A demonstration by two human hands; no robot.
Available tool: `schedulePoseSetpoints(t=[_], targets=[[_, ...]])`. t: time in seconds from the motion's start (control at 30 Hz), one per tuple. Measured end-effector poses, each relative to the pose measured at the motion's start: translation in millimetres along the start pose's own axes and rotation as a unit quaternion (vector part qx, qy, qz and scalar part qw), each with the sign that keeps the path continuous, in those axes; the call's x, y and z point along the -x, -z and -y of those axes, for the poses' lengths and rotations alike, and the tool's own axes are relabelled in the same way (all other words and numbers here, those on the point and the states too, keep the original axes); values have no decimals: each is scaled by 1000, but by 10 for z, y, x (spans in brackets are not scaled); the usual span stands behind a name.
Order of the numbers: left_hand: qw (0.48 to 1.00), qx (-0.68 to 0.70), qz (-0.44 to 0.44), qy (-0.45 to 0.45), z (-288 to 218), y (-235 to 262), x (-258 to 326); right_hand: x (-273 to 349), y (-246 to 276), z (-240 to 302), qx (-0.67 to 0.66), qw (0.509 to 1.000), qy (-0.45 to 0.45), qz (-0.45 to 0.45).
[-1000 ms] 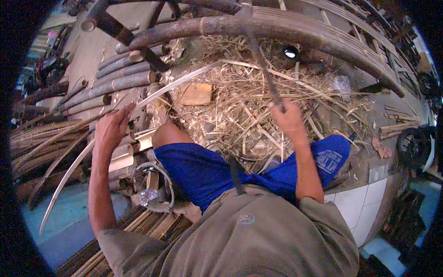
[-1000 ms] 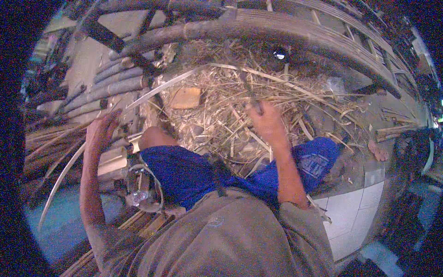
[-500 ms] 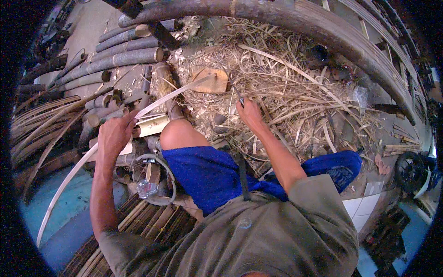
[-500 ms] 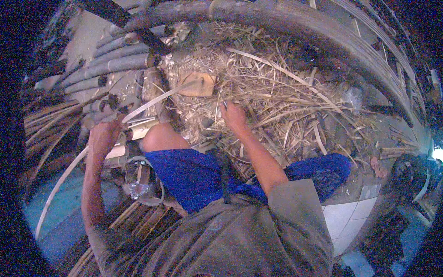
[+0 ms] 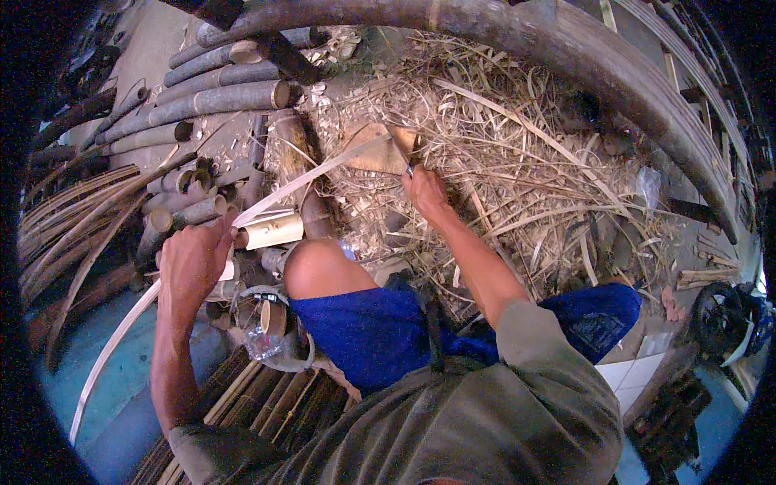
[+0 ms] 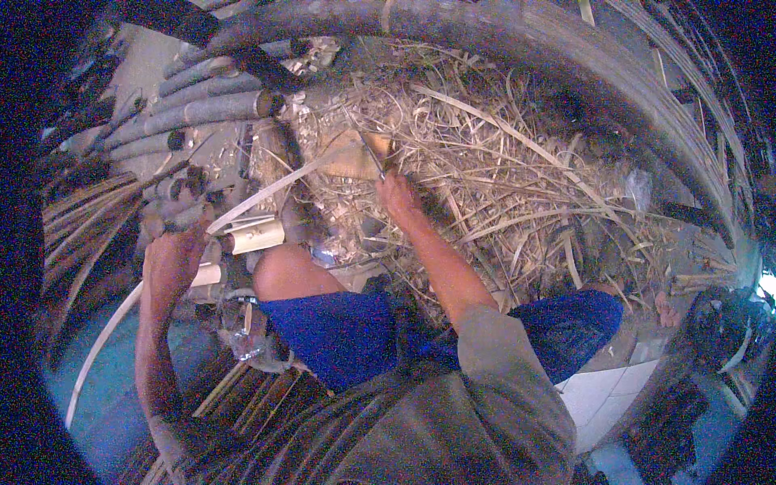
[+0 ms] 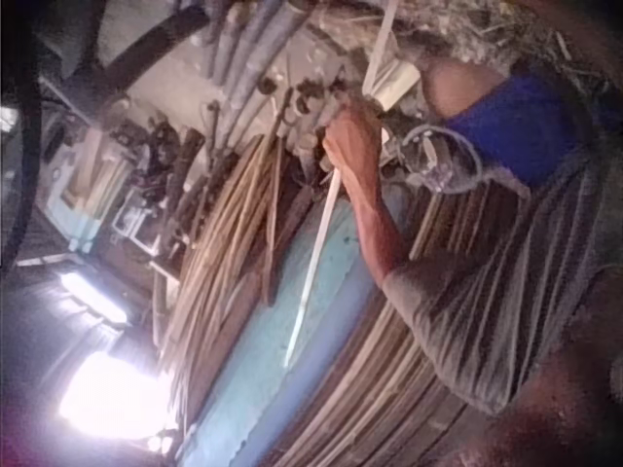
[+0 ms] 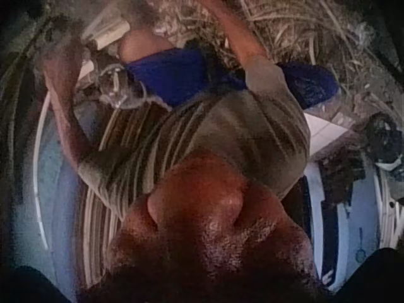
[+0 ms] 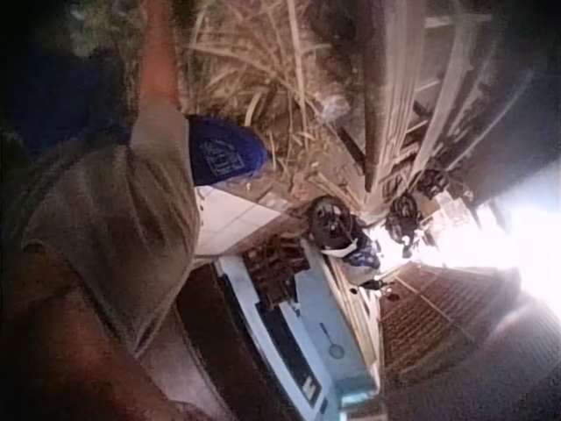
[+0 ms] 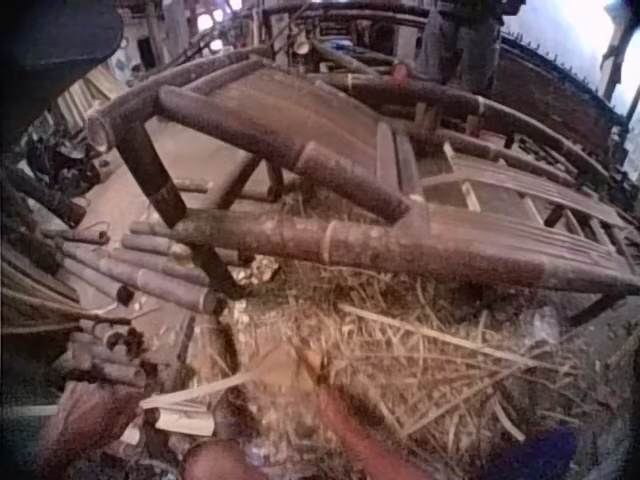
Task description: The person splits bamboo strips with a knife and weaves them into a bamboo frame. They repeatedly cut, trim, and insert the strips into the frame structure.
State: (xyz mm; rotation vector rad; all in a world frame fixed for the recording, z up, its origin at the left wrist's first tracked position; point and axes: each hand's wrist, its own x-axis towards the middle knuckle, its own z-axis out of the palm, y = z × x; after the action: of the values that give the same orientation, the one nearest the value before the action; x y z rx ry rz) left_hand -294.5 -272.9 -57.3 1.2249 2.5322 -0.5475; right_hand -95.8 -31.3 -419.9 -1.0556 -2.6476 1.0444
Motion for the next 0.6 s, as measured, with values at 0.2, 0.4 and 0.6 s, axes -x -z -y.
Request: schedulePoseSetpoints(t=[0.2, 0.4, 0.6], targets=[[1000, 23, 3, 3, -15, -25, 25, 25, 319, 376, -44, 999, 18, 6], [1000, -1, 11, 9, -86, 63, 0, -17, 134, 69, 12, 998, 19, 58], [999, 3, 38, 26, -94, 45, 59, 45, 180, 180, 16, 1000, 0, 17]])
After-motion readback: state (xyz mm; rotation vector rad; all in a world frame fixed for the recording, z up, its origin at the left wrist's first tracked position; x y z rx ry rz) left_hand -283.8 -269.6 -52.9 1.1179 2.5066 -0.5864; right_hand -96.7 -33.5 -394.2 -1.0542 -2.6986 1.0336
